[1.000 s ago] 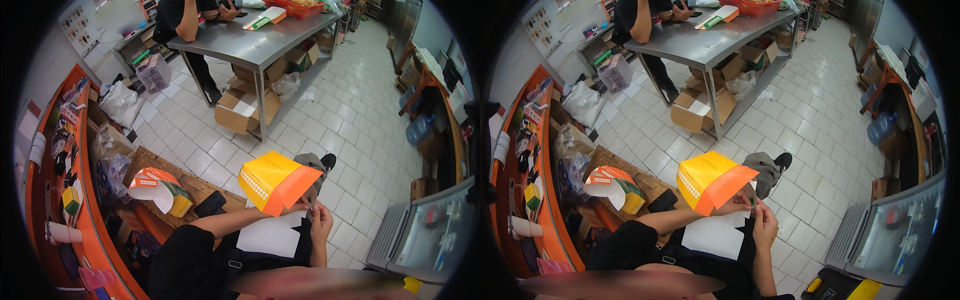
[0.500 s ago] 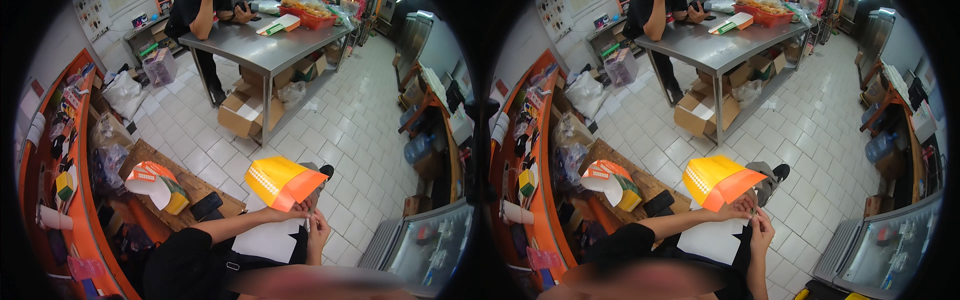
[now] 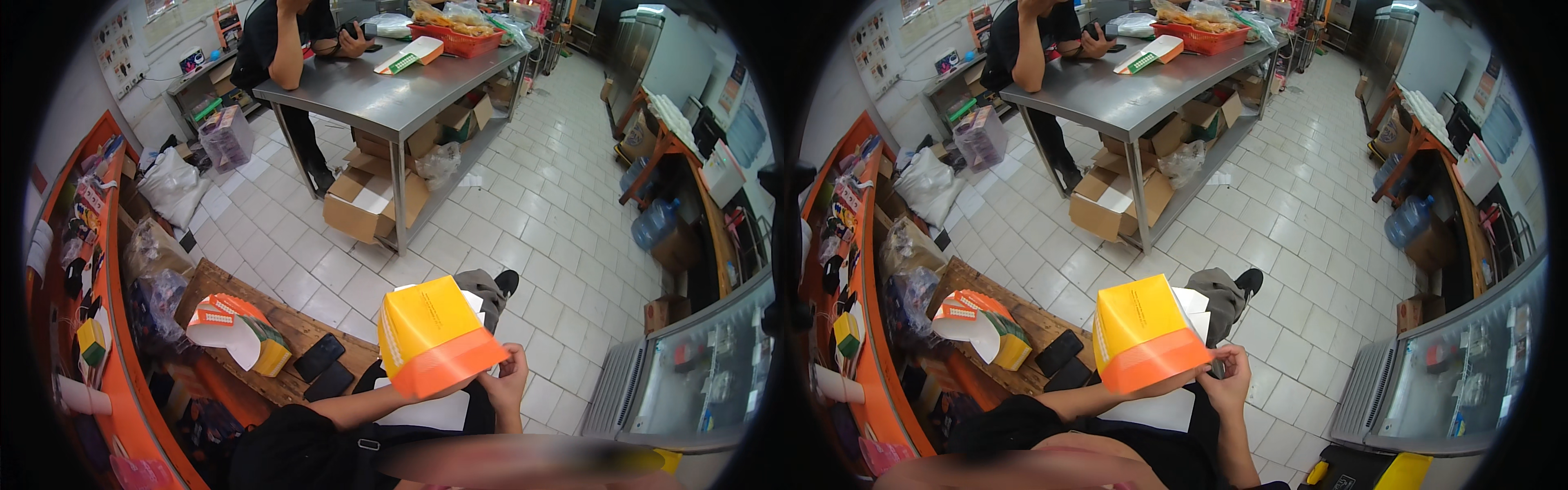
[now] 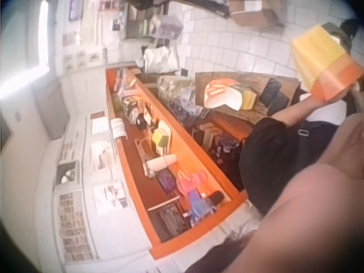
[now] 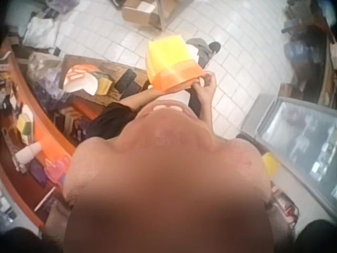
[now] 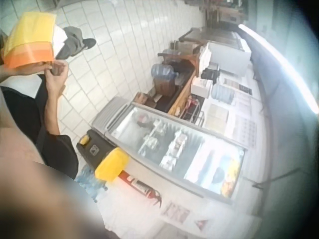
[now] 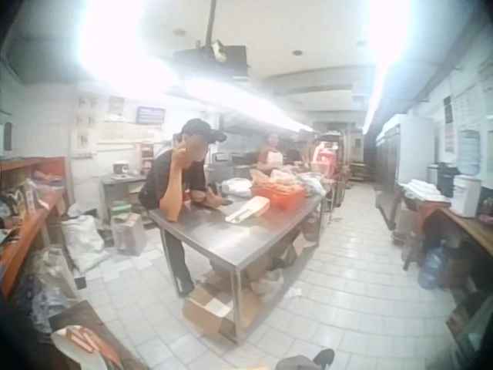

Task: The person folds flat paperboard blanks into small takeaway boxes, aligning edges and creasing flaps to form the container shape. They handle multiple blanks one at a time, stacking finished boxes on a wooden surface.

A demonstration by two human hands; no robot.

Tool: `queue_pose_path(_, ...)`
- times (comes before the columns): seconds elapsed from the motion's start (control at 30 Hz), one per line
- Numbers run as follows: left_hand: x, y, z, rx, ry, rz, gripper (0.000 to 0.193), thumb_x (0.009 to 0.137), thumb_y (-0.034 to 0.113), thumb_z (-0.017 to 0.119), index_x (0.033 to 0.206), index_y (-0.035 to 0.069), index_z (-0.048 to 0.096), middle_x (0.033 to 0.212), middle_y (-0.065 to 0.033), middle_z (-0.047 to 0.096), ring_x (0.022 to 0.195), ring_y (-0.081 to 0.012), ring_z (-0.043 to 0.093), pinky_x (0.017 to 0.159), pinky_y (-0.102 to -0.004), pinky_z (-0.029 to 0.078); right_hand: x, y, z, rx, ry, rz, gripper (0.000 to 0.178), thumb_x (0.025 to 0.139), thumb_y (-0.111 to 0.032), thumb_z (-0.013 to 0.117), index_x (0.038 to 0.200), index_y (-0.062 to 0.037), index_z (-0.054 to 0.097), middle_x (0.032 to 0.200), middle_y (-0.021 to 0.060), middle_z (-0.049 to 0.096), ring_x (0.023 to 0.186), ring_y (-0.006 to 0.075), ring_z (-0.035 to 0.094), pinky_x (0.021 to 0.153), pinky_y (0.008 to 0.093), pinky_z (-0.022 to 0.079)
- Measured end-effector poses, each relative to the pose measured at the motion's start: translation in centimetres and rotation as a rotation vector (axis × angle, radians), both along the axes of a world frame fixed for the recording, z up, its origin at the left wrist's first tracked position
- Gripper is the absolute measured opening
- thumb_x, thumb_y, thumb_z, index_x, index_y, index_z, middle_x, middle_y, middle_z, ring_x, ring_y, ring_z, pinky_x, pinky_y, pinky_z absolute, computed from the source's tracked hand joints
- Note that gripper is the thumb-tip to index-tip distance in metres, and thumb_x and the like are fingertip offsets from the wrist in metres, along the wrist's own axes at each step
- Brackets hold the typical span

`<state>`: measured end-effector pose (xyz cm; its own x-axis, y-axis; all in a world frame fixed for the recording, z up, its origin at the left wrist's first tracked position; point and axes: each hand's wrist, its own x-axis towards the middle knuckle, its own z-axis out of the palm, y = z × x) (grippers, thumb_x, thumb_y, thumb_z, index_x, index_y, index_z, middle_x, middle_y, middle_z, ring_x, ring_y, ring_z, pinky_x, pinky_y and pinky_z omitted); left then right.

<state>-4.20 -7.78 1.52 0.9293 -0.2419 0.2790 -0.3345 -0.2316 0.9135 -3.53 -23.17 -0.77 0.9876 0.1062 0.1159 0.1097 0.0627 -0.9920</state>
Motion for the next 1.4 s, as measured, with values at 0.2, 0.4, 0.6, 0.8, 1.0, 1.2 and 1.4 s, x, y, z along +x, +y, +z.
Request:
queue_pose_path(0.2,0.8,1.2,1.3,0.030,0.134,0.021,0.024,0.090,0.019,0.058,0.103,0.000,0.060,0.091,-0.0129,0.065,0.084,-0.0230,0.064,0.074,-0.0325,0.048,0.6,0.1,0.6,-0.153,-0.154,0.123,0.054,0.065,-0.003,0.078,0.113,-0.0016,0.054,0.116,0.0148,0.054,0.108,0.0246,0.054,0.092,0.0348,0.043)
queue_pose_path(0.4,0.7,4.4,4.5,-0.116,-0.048,0.221,0.015,0.086,0.011,0.063,0.095,-0.001,0.064,0.088,-0.0118,0.068,0.082,-0.0198,0.065,0.073,-0.0311,0.048,-0.5,0.5,-2.4,-0.199,0.141,0.013,0.031,0.072,-0.006,0.075,0.100,-0.0017,0.062,0.091,0.0064,0.063,0.079,0.0132,0.061,0.070,0.0248,0.049)
queue_pose_path(0.6,1.1,6.5,7.2,-0.015,-0.297,0.350,0.015,0.083,0.007,0.064,0.095,-0.002,0.062,0.085,-0.0129,0.066,0.082,-0.0263,0.064,0.074,-0.0343,0.048,-1.8,-2.0,-4.1,-0.111,0.237,0.082,0.023,0.078,-0.004,0.070,0.099,0.0005,0.061,0.079,-0.0007,0.061,0.062,-0.0008,0.050,0.057,0.0128,0.039)
queue_pose_path(0.8,2.5,6.1,8.1,0.291,-0.252,0.377,0.013,0.079,0.006,0.060,0.090,0.001,0.055,0.078,-0.0096,0.059,0.063,-0.0265,0.059,0.059,-0.0352,0.047,-0.3,-2.1,1.2,-0.797,-0.305,-0.160,0.043,0.067,-0.009,0.075,0.108,-0.0076,0.061,0.122,0.0142,0.052,0.107,0.0242,0.054,0.088,0.0352,0.044)
queue_pose_path(1.0,1.4,3.6,7.1,0.660,-0.394,0.175,0.022,0.069,0.005,0.061,0.091,0.006,0.055,0.080,-0.0074,0.058,0.060,-0.0268,0.059,0.052,-0.0363,0.047,3.9,1.9,9.4,0.019,-0.447,-0.164,0.042,0.076,-0.004,0.067,0.117,-0.0065,0.058,0.129,0.0135,0.050,0.110,0.0232,0.055,0.089,0.0348,0.046)
queue_pose_path(1.2,-1.0,4.3,7.0,0.671,-0.134,-0.019,0.023,0.076,0.013,0.061,0.097,0.008,0.054,0.085,-0.0077,0.057,0.065,-0.0273,0.059,0.060,-0.0372,0.048,6.2,2.0,9.2,-0.289,-0.322,-0.112,0.021,0.092,-0.002,0.049,0.109,-0.0007,0.060,0.094,0.0095,0.065,0.086,0.0125,0.061,0.074,0.0247,0.049)
queue_pose_path(1.4,1.9,5.9,7.9,0.529,-0.312,-0.164,0.033,0.085,0.019,0.058,0.117,0.010,0.052,0.096,-0.0111,0.054,0.083,-0.0273,0.057,0.074,-0.0378,0.046,6.4,1.9,7.8,0.143,0.163,0.225,0.030,0.099,-0.023,0.042,0.116,-0.0008,0.055,0.088,0.0037,0.061,0.070,0.0094,0.057,0.062,0.0219,0.047)
